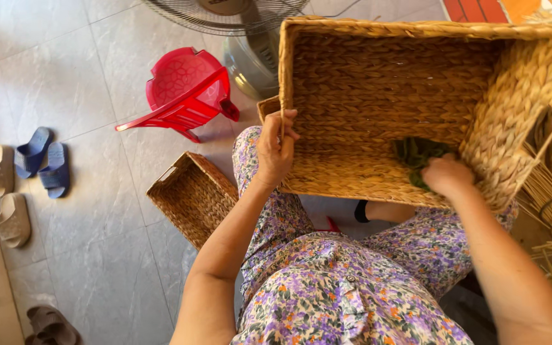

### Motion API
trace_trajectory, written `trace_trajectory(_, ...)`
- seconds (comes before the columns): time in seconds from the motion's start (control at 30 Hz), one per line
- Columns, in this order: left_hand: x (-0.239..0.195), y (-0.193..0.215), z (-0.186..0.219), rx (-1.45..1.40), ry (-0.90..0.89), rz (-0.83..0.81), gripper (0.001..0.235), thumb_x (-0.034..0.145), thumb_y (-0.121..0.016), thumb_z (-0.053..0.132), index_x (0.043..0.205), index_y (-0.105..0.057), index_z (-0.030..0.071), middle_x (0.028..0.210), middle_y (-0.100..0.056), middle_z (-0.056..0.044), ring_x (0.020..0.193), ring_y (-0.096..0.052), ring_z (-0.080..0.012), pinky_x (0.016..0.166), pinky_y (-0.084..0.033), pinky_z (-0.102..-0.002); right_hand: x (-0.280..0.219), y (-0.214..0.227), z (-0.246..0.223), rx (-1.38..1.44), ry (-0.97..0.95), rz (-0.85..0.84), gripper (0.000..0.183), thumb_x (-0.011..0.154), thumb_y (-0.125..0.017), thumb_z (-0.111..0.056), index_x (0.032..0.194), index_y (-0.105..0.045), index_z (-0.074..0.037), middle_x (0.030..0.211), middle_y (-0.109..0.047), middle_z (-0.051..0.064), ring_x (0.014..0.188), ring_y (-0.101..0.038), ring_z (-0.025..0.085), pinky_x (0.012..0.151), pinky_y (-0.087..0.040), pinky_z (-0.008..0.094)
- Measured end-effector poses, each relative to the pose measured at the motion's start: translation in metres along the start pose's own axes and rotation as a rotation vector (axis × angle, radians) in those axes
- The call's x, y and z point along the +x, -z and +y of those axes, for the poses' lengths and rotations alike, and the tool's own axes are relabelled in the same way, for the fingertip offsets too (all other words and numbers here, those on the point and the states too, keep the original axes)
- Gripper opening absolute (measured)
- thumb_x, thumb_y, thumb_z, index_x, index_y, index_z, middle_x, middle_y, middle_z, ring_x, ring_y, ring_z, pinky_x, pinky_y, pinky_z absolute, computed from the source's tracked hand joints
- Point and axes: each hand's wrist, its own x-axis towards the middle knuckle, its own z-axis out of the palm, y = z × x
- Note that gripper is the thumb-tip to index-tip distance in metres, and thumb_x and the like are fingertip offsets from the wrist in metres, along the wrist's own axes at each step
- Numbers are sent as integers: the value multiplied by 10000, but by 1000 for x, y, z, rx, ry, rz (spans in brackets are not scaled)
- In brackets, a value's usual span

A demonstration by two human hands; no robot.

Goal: The person wipes the exterior and interior surfaces of a woven basket using a green cloth. They rotate the basket to reach different sides and continue wiping the inside walls and bottom.

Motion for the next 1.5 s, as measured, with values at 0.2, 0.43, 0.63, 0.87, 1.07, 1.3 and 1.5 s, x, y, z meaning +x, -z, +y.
trace_trajectory(0.2, 0, 0, 2, 70, -2, 6, 338, 805, -458, -198, 1071, -533, -4, 1244, -640, -129, 783, -670, -162, 748, -583, -274, 17, -8, -188, 395, 468, -36, 490, 899, -654, -331, 1320, -652, -80, 1263, -667, 213, 1142, -649, 362, 993, -493, 435)
trace_trajectory(0.43, -3, 3, 3, 50, -12, -4, 313, 826, -476, -187, 1076, -529, -7, 1255, -635, -128, 796, -679, -166, 746, -582, -280, 29, -9, -233, 480, 698, -250, 508, 895, -669, -365, 1356, -644, -154, 1356, -668, 163, 1226, -637, 305, 1055, -478, 392)
trace_trajectory(0.63, 2, 2, 3, 56, -1, 3, 296, 836, -486, -183, 1074, -533, -14, 1254, -640, -131, 799, -691, -167, 731, -569, -280, 65, 0, -51, 170, 282, -167, 550, 923, -641, -367, 1432, -622, -160, 1452, -616, 160, 1323, -591, 345, 1122, -462, 424)
trace_trajectory(0.87, 4, 2, 4, 21, -33, 5, 311, 837, -449, -195, 1080, -527, -18, 1259, -621, -130, 820, -682, -169, 765, -580, -281, 32, 17, -20, -43, -107, -133, 433, 892, -593, -272, 1241, -749, -68, 1344, -689, 204, 1216, -692, 373, 1003, -566, 452)
trace_trajectory(1.07, 2, 0, 5, 72, 2, -3, 336, 819, -455, -194, 1086, -552, -15, 1236, -630, -122, 810, -682, -162, 767, -575, -293, 28, 8, -160, 65, 249, -146, 407, 939, -573, -285, 1219, -731, -35, 1252, -699, 236, 1132, -696, 401, 977, -554, 477)
trace_trajectory(1.3, -1, 5, 2, 77, -32, -31, 312, 833, -464, -177, 1075, -551, 0, 1235, -659, -127, 840, -676, -152, 818, -562, -298, -21, 1, -233, 466, 855, -121, 441, 905, -665, -381, 1274, -705, -145, 1228, -695, 215, 1126, -657, 380, 976, -508, 449)
trace_trajectory(1.5, -1, 2, 0, 6, 11, -19, 338, 827, -433, -169, 1112, -548, -28, 1183, -627, -135, 819, -663, -152, 807, -565, -286, -36, 40, -65, 95, 210, -53, 515, 904, -598, -329, 1418, -602, -291, 1437, -578, 102, 1313, -545, 339, 1068, -435, 498)
